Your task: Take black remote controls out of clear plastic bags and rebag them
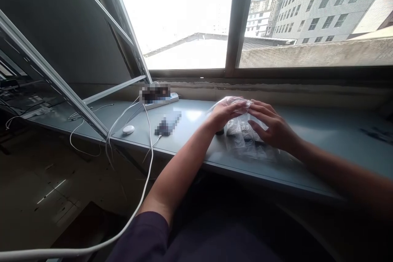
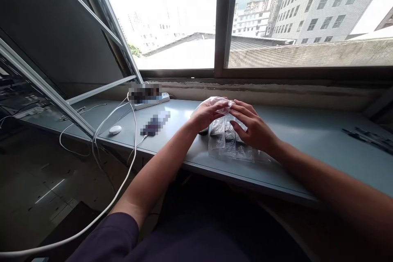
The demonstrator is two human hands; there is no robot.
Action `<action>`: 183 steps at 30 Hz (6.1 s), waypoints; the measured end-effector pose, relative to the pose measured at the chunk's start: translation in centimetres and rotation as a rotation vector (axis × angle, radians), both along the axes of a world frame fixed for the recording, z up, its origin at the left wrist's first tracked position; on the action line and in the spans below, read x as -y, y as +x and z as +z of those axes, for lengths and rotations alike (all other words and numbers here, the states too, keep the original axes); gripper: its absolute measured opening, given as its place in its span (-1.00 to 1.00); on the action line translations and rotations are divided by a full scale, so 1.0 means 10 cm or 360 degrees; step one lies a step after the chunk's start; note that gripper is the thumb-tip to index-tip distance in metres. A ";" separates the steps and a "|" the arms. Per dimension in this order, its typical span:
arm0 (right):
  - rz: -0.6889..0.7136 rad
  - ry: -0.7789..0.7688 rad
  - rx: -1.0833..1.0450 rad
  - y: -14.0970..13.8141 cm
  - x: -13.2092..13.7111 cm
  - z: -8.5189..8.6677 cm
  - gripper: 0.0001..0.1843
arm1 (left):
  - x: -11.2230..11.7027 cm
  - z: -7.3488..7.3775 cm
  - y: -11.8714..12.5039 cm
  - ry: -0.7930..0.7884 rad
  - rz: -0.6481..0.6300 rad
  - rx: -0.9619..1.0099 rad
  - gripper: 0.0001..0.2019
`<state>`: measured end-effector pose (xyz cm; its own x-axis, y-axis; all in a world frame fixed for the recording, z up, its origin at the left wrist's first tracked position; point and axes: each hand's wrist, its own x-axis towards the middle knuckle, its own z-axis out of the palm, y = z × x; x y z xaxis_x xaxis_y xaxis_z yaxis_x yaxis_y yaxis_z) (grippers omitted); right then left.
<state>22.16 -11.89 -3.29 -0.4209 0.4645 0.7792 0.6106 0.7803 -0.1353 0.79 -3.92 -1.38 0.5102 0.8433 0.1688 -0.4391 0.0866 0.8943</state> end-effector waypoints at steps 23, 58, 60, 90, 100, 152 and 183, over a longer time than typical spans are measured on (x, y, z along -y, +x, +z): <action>0.0012 -0.0141 0.0007 -0.09 0.11 0.04 -0.48 | -0.22 -0.02 -0.01 -0.0331 0.0488 -0.0037 -0.76; -0.0086 -0.0212 -0.0128 -0.17 0.17 0.01 -0.21 | -0.25 0.06 -0.21 -0.0640 0.0628 0.0574 -0.50; -0.0012 -0.0192 -0.0051 -0.20 0.18 0.02 -0.24 | -0.33 0.10 -0.34 -0.0708 0.0764 0.0629 -0.53; 0.0506 -0.0226 0.0667 -0.94 0.29 0.12 -0.50 | -0.53 0.01 -0.44 -0.0566 0.0817 0.0326 -0.88; 0.0803 -0.1279 -0.0528 -0.53 0.21 0.29 -0.55 | -0.61 -0.05 -0.49 -0.0707 0.0857 0.0235 -0.97; 0.0354 -0.2163 -0.1983 0.17 -0.03 0.34 -0.87 | -0.79 -0.19 -0.48 -0.0431 0.0634 -0.0221 -0.85; 0.0487 -0.2245 -0.1817 0.09 0.03 0.37 -0.70 | -0.70 -0.10 -0.50 -0.0502 0.0591 -0.0136 -0.84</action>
